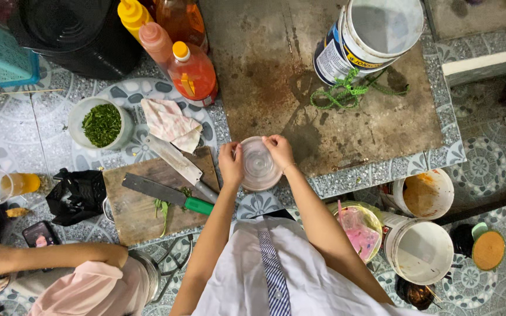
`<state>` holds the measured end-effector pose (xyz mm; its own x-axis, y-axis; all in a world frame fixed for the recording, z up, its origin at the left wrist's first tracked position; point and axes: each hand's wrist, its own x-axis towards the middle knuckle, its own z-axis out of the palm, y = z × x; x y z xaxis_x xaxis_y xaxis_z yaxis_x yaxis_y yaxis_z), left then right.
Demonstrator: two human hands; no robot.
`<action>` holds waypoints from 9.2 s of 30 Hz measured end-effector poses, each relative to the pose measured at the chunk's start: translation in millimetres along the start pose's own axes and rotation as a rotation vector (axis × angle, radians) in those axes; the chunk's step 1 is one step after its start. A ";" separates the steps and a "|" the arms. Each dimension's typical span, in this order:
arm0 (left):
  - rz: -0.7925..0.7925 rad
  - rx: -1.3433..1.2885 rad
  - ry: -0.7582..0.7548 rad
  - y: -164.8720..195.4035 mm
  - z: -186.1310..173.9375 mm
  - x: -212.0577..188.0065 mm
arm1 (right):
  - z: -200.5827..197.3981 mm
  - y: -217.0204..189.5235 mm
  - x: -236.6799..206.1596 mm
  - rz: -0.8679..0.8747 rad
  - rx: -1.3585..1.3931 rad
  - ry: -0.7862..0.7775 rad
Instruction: The person ladles cooked noodles from a pot into a paper bowl using a skimmer, pours hot broth over the noodles from a pot, and adds toppings from small bowls. They carry the bowl to a prep table, add chopped greens, place a lid on the bowl, and set it into a styrofoam box lined with a plastic bag.
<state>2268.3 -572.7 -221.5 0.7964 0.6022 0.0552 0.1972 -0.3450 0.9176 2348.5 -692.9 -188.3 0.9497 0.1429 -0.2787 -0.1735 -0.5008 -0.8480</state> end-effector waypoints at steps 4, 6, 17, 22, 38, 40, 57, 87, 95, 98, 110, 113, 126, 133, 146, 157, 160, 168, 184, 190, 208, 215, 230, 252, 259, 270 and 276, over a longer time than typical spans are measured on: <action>0.010 0.052 -0.055 -8.1 3.8 10.7 | 4.0 -4.9 3.6 -0.034 -0.023 -0.050; -0.008 0.040 -0.075 -10.7 6.0 11.3 | 5.5 -3.7 5.2 -0.042 -0.023 -0.056; -0.023 0.032 -0.165 -13.9 6.0 15.9 | 8.5 4.3 9.4 0.008 0.022 -0.124; 0.106 0.037 -0.258 -11.8 1.9 23.5 | 7.6 0.9 13.3 -0.249 0.098 -0.226; 0.204 0.049 -0.361 -17.0 6.6 35.4 | 4.8 -2.1 25.8 -0.252 -0.095 -0.375; 0.045 -0.057 -0.421 -18.7 7.1 38.4 | 3.2 -1.8 26.7 -0.191 -0.042 -0.398; -0.020 0.064 -0.697 -9.5 -2.5 55.4 | -11.6 -18.9 55.0 -0.166 -0.128 -0.841; -0.248 0.043 -0.574 -20.2 -17.3 21.8 | -44.3 11.1 -3.6 0.172 0.085 -0.682; -0.007 0.169 -0.241 -11.5 -11.3 6.6 | -38.6 24.7 -18.0 0.268 0.267 -0.579; -0.332 -0.060 -0.401 -13.6 -10.2 11.0 | -34.8 26.9 -26.1 0.206 0.262 -0.471; -0.267 -0.101 -0.327 -38.9 -64.9 -67.1 | -18.7 75.3 -105.9 0.226 0.577 -0.225; -0.356 -0.280 -0.309 -50.7 -57.0 -79.7 | -12.9 82.0 -102.5 0.203 0.592 -0.246; -0.591 -0.618 -0.396 -60.7 -48.7 -107.7 | 3.9 77.3 -135.0 0.315 0.681 -0.144; -0.738 -0.798 -0.377 -61.5 -42.4 -120.5 | 17.1 83.2 -137.6 0.474 0.853 -0.116; 0.101 0.153 -0.145 -57.1 -57.6 -112.8 | -1.4 78.1 -139.7 -0.420 -0.479 0.193; 0.343 0.636 -0.535 -59.3 -53.4 -63.9 | -7.1 87.7 -110.5 -0.572 -0.610 -0.159; 0.312 0.628 -0.546 -64.4 -52.4 -67.8 | -8.4 91.4 -113.0 -0.585 -0.649 -0.151; 0.238 0.172 -0.341 -69.6 -68.1 -87.7 | 6.1 104.2 -134.6 -0.224 -0.186 0.146; -0.229 -0.928 0.113 -33.2 -8.9 -32.3 | 1.6 16.2 -59.4 -0.077 0.481 0.010; -0.416 -0.960 0.196 -41.7 -40.1 -153.4 | 24.6 26.2 -147.3 0.067 0.495 -0.552; -0.229 -0.723 2.064 -42.1 -214.6 -738.6 | 174.4 90.3 -697.5 -0.401 -0.404 -2.243; -0.230 -0.707 2.178 -69.9 -271.8 -844.7 | 215.4 147.9 -829.6 -0.292 -0.556 -2.349; -0.390 -0.592 2.389 -128.9 -529.3 -1183.9 | 363.1 187.0 -1277.7 -0.572 -0.539 -2.646; -0.298 -0.424 2.066 -285.4 -1048.9 -1695.2 | 619.0 256.9 -1872.3 -0.336 -0.428 -2.421; -0.411 -0.316 2.123 -319.3 -1201.8 -1840.8 | 704.6 254.4 -2098.5 -0.498 -0.447 -2.592; -1.010 0.203 1.933 -430.4 -1439.9 -2138.3 | 812.5 317.6 -2423.5 -0.731 -0.561 -2.319; -1.049 0.206 1.543 -502.2 -1545.1 -2241.1 | 873.8 339.5 -2552.9 -0.966 -0.971 -1.886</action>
<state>-498.8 -636.8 -198.0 -0.8032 0.5930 -0.0571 0.3498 0.5471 0.7605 -362.7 -481.7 -158.6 -0.6517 0.5582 -0.5136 0.6846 0.1412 -0.7151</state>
